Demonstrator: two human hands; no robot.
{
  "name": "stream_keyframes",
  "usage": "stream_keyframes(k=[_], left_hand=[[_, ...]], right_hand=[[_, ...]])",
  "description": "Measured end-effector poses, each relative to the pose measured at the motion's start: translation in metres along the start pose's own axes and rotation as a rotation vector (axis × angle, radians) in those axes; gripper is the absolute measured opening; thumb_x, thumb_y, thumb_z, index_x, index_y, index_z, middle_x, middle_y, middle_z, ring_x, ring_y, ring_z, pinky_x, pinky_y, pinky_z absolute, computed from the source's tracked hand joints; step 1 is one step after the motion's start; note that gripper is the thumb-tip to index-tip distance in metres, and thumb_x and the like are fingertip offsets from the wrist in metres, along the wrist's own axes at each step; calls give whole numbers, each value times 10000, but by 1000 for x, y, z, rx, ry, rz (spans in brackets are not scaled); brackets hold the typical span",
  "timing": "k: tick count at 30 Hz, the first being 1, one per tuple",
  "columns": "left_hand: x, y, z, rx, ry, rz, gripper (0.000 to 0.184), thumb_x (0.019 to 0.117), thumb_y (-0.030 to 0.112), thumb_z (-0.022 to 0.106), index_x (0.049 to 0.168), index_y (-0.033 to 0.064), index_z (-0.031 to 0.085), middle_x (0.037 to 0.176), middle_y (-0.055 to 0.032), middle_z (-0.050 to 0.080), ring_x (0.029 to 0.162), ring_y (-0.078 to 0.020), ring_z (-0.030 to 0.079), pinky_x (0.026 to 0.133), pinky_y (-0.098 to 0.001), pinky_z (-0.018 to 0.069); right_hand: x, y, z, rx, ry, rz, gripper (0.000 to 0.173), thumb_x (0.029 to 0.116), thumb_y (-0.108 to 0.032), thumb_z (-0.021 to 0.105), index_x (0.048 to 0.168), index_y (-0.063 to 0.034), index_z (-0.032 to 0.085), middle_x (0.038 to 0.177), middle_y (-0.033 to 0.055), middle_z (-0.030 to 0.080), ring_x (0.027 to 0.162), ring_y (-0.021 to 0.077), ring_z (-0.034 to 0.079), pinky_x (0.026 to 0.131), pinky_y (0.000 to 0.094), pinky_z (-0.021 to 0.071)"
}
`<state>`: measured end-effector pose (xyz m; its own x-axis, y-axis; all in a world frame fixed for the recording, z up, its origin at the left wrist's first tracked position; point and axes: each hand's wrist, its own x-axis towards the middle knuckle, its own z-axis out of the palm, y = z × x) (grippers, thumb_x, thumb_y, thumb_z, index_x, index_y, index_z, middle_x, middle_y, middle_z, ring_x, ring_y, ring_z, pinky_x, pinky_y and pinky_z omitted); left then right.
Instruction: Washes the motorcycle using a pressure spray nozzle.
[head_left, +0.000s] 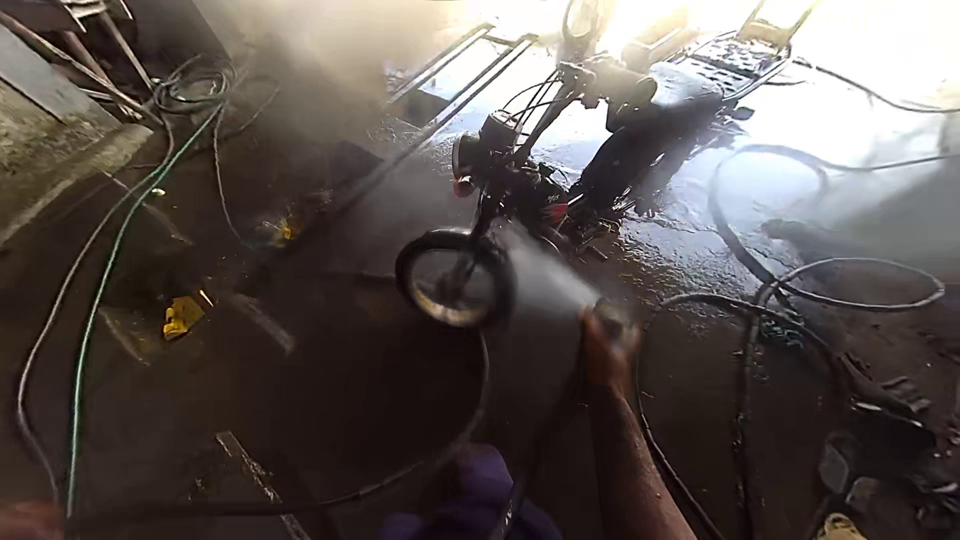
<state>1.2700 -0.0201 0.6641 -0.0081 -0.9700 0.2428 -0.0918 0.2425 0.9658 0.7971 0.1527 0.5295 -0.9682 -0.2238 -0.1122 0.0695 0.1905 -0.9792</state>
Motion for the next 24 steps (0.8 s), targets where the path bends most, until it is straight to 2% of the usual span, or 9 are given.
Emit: stream_keyframes(k=[2,3,7,9,13,15,17,20,24], left_hand=[[42,-31,-21,27,-113,28,570,1047,293,195,536,224,437,477,106,515,457,35,494,502,-118,409],[67,-49,-33,16,-179,86,554,1049,320,263,543,244,474,502,115,532,484,29,507,520,-132,414],[150,-92,-59,-90,-296,154,587,1060,481,347,560,268,569,531,132,568,514,30,535,530,-132,432],[189,-113,-78,-112,-317,195,563,1062,477,370,584,270,585,540,141,572,519,35,537,534,-131,434],[257,-143,-135,-174,-236,227,544,1076,320,295,591,244,529,511,121,525,482,2,496,531,-165,430],[299,-160,-180,-243,-269,227,540,1076,349,319,604,243,558,519,123,528,489,1,505,542,-168,441],[333,-162,-219,-264,-290,208,525,1058,338,318,596,243,548,515,128,525,487,10,509,542,-159,439],[376,-151,-252,-263,-290,153,545,1043,267,253,574,210,524,495,98,530,467,-2,511,536,-165,448],[429,-175,-277,-327,-355,66,648,1075,347,150,579,214,545,507,82,568,472,-12,530,540,-187,465]], right_hand=[[-6,-14,18,-38,1,-34,498,938,-126,715,1372,44,543,1155,163,658,985,171,642,867,364,553],[-6,-19,29,-46,15,-60,501,929,-129,722,1369,39,552,1142,152,665,965,160,646,852,357,558],[-24,-41,77,-53,71,-79,390,918,-100,721,1277,-6,599,880,29,623,606,48,564,552,253,526],[-46,-51,108,-59,82,-23,375,938,-112,710,1286,-40,590,857,1,602,563,35,535,511,239,507],[-105,-55,181,-21,100,-14,179,944,-166,703,1097,-126,619,688,-64,578,481,37,528,447,233,496],[-140,-61,221,11,132,-13,133,954,-184,697,1052,-143,616,659,-66,571,478,48,536,447,241,499],[-170,-75,263,64,162,-20,117,935,-132,709,1012,-137,620,622,-53,566,453,61,531,419,244,491],[-205,-104,317,69,211,-35,137,908,-57,716,997,-115,628,627,-50,584,452,51,534,417,232,490],[-228,-147,362,-37,292,-88,194,923,-90,714,1101,-104,641,701,-41,578,481,39,514,441,225,482]])
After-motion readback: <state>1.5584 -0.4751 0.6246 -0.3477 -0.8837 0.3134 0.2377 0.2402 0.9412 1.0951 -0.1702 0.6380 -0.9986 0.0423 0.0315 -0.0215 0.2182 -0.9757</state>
